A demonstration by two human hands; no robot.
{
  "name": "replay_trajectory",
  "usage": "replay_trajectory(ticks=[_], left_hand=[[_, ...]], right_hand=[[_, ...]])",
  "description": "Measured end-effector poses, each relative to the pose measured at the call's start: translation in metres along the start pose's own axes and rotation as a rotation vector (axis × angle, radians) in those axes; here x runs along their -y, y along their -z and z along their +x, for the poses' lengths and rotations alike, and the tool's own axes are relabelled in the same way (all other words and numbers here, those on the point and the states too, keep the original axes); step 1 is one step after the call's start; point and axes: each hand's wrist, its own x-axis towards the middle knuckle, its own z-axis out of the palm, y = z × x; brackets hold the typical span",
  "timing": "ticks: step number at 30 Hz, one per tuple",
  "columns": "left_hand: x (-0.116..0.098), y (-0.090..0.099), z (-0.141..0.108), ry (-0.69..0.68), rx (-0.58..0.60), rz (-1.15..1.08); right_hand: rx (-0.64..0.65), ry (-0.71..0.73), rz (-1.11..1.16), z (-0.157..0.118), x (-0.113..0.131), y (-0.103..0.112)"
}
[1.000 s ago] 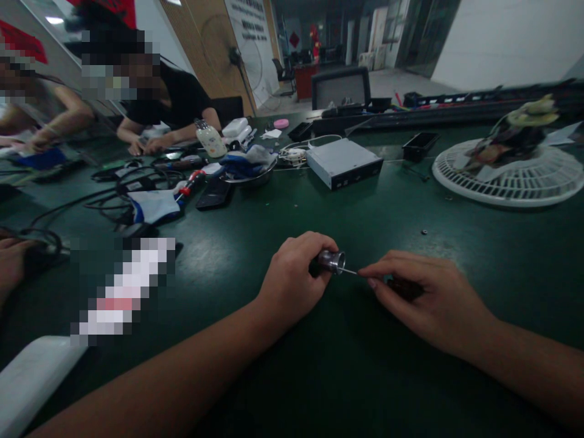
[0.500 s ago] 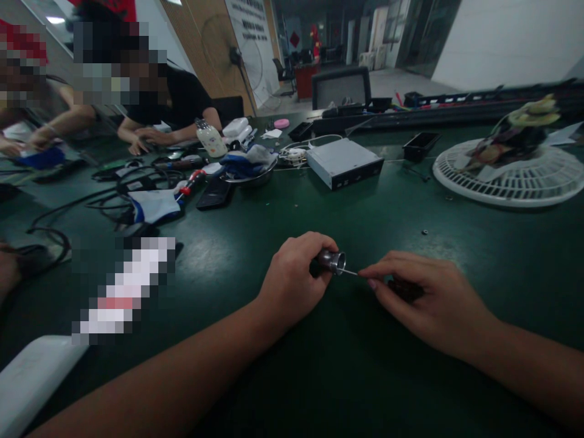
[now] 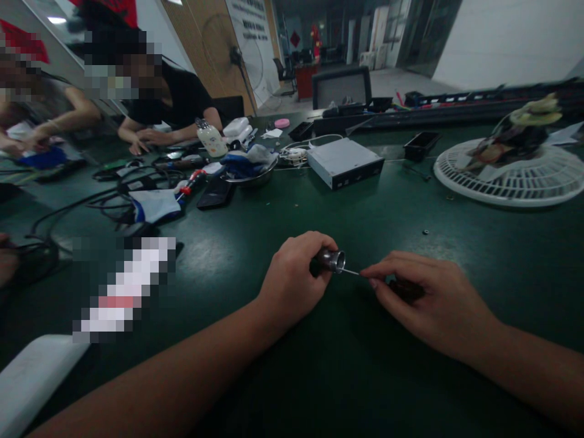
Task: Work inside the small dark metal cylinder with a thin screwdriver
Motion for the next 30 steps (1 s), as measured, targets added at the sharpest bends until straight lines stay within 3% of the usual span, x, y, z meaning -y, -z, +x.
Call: replay_trajectory(ticks=[5,11,19,26,30], left_hand=[[0.0004,-0.0008,-0.0005,-0.013,0.02,-0.007],[-0.002,0.001,0.0011,-0.015,0.026,-0.009],[-0.0014,0.001,0.0006,-0.005,0.032,-0.003],[-0.0012,-0.0003,0.0021,-0.02,0.029,0.002],[-0.0002,-0.0017,0.0022,-0.011,0.028,-0.007]], right_hand=[[-0.044,-0.08,-0.04,-0.0013,-0.0008,-0.0015],[0.004,0.02,0.003,-0.0003,-0.0001,0.0004],[-0.026,-0.078,-0.086,-0.0005,0.001,0.0],[0.014,0.039,0.003,-0.0013,-0.0031,0.0001],[0.006,-0.005,-0.034,-0.0012,-0.0036,-0.0005]])
